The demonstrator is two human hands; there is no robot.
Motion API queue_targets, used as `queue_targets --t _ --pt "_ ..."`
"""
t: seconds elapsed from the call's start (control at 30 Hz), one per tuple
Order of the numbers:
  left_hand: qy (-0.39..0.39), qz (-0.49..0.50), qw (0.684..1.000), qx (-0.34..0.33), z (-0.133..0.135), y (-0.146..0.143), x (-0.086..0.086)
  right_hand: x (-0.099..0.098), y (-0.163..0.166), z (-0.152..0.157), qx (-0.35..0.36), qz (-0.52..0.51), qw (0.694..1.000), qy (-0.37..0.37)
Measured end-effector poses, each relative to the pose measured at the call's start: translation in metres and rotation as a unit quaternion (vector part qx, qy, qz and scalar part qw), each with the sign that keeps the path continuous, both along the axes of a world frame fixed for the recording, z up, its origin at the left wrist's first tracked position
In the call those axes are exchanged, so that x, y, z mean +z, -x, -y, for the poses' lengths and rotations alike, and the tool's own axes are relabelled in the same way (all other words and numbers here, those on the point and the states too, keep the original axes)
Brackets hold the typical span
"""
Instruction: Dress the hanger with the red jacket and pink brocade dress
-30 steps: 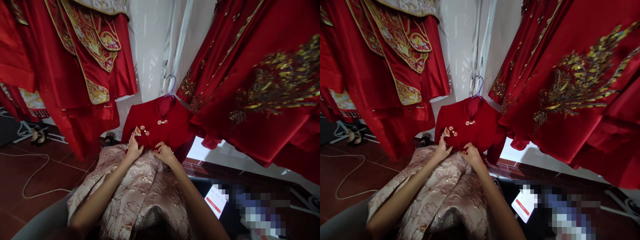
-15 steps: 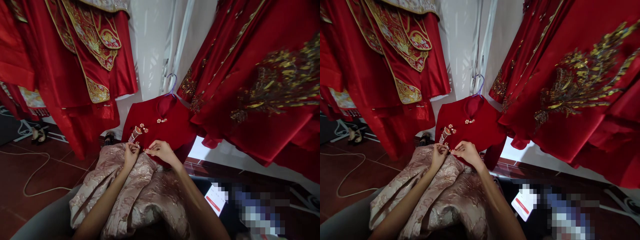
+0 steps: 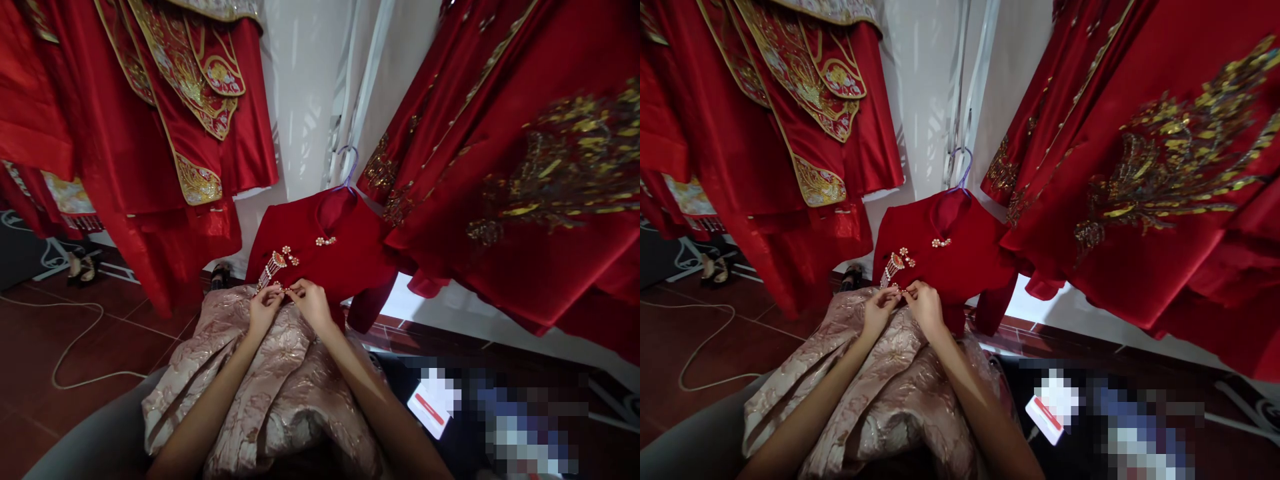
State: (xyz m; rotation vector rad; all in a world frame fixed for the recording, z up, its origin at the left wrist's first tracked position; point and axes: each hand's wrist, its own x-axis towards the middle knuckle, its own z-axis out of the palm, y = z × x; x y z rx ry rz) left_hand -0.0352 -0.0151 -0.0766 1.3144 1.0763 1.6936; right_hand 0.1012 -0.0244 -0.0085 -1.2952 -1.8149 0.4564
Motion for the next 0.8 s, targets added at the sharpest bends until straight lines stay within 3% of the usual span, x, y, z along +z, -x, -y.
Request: queue_targets --t 0.3,0.8 --pt "0.017 0.007 1.000 -0.010 0.001 0.001 0.002 -0.013 0.005 -0.002 -0.027 0.004 0.999 -0.041" --pt "0.019 -0.032 0.999 -0.001 -0.002 0.004 0.000 -0.016 0.006 -0.001 -0.031 -0.008 0.999 -0.040"
